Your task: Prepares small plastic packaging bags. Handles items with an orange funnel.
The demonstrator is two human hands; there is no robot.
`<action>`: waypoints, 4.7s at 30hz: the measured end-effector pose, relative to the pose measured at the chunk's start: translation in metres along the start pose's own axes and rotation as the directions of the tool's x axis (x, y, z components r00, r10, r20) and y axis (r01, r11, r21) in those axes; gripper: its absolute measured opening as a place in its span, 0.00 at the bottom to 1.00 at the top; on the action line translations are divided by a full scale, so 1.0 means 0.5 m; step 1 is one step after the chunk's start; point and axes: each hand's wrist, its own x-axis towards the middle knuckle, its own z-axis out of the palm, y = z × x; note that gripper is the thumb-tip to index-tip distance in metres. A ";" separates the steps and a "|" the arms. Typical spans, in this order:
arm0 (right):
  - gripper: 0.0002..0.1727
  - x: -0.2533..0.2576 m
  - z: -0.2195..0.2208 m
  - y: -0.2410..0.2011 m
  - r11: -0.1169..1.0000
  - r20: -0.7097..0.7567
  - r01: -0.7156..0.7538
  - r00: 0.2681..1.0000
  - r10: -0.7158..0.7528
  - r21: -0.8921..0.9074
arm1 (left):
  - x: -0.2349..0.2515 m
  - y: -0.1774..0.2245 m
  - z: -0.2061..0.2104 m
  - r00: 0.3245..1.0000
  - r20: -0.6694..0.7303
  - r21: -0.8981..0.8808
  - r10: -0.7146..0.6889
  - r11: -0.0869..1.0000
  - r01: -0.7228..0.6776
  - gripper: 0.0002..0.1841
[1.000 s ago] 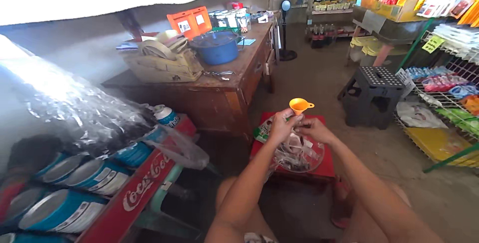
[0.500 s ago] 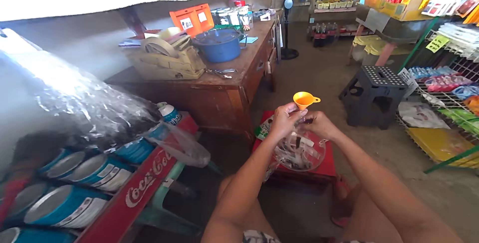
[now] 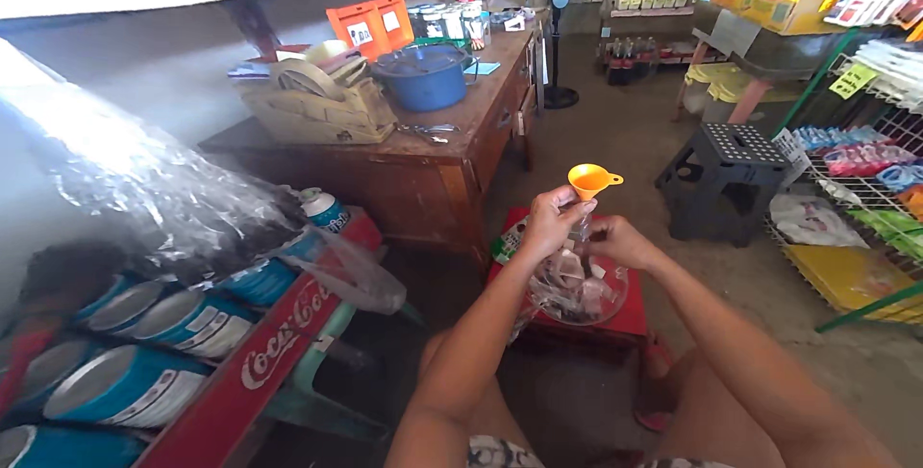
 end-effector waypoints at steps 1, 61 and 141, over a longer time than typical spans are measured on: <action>0.10 0.001 -0.002 0.002 1.000 0.015 0.002 1.000 -0.002 -0.010 | 0.000 0.000 0.001 1.000 -0.002 -0.001 0.005 1.000 -0.005 0.05; 0.07 -0.060 0.008 0.050 0.918 0.116 0.020 0.991 -0.072 0.397 | 0.086 0.081 -0.051 0.987 -0.091 -0.066 0.134 0.988 -0.140 0.08; 0.13 -0.031 -0.012 0.065 0.999 -0.659 0.006 0.751 -0.033 -0.043 | -0.054 -0.180 0.013 0.989 0.003 0.046 -0.150 0.988 0.150 0.12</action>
